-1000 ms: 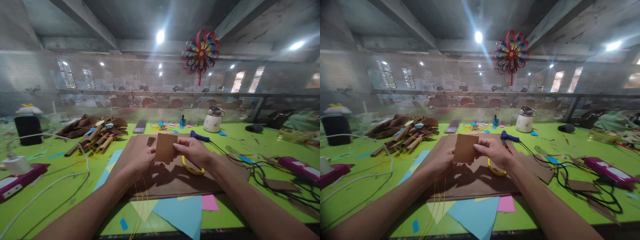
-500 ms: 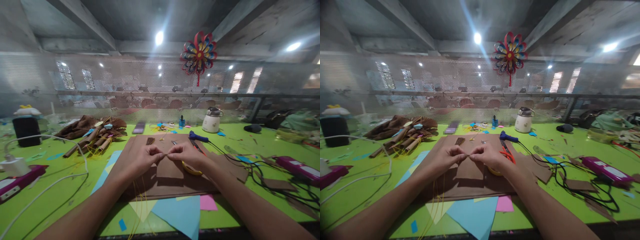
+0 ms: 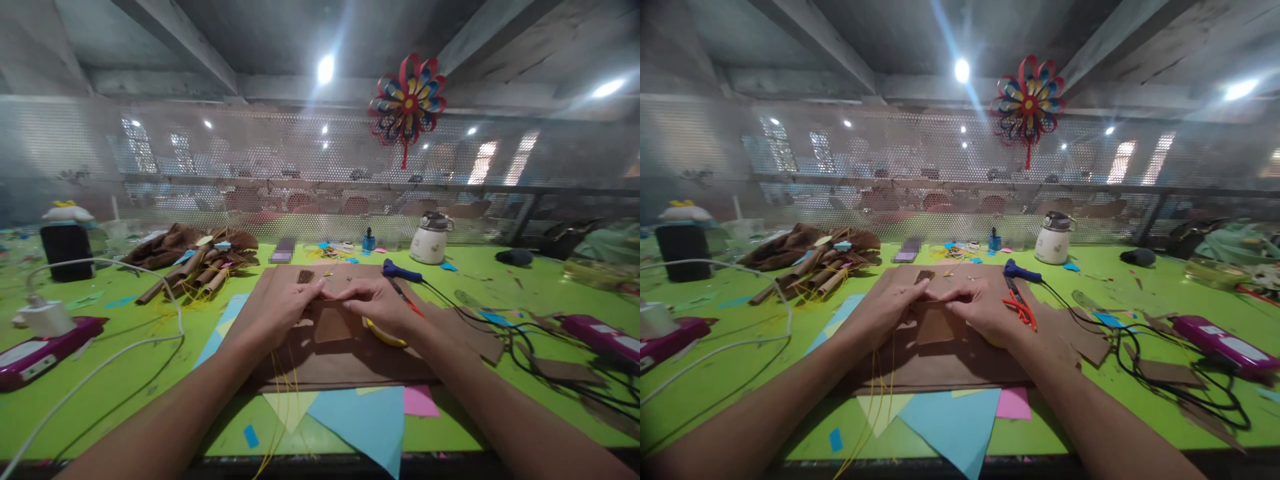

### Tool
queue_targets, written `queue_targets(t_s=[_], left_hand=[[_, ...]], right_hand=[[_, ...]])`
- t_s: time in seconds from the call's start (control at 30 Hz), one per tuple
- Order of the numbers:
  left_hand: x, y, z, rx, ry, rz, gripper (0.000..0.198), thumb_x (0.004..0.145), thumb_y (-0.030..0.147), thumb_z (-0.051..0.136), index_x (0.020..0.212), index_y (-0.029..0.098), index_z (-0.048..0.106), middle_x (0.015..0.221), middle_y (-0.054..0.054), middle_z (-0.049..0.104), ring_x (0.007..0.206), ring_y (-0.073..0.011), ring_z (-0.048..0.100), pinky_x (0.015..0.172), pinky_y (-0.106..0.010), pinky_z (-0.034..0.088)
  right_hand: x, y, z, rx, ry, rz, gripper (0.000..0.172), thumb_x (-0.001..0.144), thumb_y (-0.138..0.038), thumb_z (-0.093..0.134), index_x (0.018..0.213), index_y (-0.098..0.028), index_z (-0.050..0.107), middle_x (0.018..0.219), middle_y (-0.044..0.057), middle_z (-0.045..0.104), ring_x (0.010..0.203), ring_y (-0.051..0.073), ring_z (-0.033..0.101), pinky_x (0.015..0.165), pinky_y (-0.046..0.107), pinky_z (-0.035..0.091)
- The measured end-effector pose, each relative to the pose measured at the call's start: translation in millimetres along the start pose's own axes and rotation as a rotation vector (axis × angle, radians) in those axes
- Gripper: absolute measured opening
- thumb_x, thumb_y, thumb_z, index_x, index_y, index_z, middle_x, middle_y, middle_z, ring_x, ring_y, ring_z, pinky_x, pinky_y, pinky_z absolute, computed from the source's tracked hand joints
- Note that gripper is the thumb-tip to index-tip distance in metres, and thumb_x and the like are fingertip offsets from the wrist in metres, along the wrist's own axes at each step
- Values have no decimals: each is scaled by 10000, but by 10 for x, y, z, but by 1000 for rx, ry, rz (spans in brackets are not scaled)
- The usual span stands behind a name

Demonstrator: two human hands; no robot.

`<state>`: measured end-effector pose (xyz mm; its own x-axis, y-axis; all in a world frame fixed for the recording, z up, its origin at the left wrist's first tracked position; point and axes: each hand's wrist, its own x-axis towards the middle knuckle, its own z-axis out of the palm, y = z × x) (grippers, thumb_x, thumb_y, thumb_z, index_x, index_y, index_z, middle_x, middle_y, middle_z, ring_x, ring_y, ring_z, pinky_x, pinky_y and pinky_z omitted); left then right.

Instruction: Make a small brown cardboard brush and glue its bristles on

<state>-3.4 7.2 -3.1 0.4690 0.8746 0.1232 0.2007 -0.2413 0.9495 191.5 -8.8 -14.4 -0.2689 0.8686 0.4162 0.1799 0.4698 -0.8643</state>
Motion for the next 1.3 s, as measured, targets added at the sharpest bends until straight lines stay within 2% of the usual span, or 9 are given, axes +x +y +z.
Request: queue_targets(t_s=[0.13,0.33,0.5,0.63,0.7,0.77,0.87,0.93,1.3], left_hand=[[8,-38,-2,117,-136,-46,461,808,559,454,655,143,583,566,6,446,538,-105,363,511,-244,278],[1,22,1,212,-285,117,452,873,499,383,581,164,462,533,24,390,507,-89,322,505,-249,246],[15,2,-2,297,-281,188,442,883,473,387,575,161,449,532,30,375,509,-83,311,507,-246,241],[15,-5,11,363,-258,196,408,884,462,385,640,160,510,537,25,413,514,-88,355,506,-242,258],[10,17,25,387,-239,185,392,882,441,391,638,159,511,532,24,418,511,-89,359,503,-240,263],[6,39,37,402,-224,175,372,875,417,404,624,159,502,534,25,413,512,-88,350,501,-239,265],[5,42,41,413,-215,182,345,866,397,415,643,155,519,549,27,409,522,-88,342,502,-236,262],[7,30,38,427,-208,176,342,861,394,419,643,152,522,547,28,404,523,-89,338,500,-235,258],[29,-45,61,522,-153,199,344,869,382,390,647,150,514,564,21,441,534,-90,355,514,-228,274]], right_hand=[[-15,8,5,-138,-25,-118,124,721,-209,622,792,-221,723,775,33,675,729,149,593,665,283,459],[-23,-30,9,-150,-18,-118,91,730,-257,641,759,-208,712,719,25,653,684,135,585,640,269,452],[-11,-17,-50,-107,-65,-55,89,711,-225,644,762,-189,707,707,23,644,671,131,569,633,264,441],[2,-23,-188,31,-280,128,277,709,-251,662,974,-173,670,837,44,666,711,136,581,668,277,451],[7,-38,-235,40,-333,151,318,714,-289,669,1010,-172,656,900,51,663,769,143,580,701,275,444],[11,-53,-244,-20,-326,143,261,754,-360,628,918,-162,676,850,41,656,758,140,564,690,261,427],[15,-64,-205,-118,-283,154,350,801,-456,538,691,-144,650,643,8,589,617,118,505,593,246,389],[14,-63,-172,-133,-252,177,361,783,-463,551,627,-146,620,577,-5,549,564,110,473,558,242,369],[26,-11,-146,-122,-132,142,255,698,-391,638,659,-141,664,601,16,605,579,121,519,571,244,400]])
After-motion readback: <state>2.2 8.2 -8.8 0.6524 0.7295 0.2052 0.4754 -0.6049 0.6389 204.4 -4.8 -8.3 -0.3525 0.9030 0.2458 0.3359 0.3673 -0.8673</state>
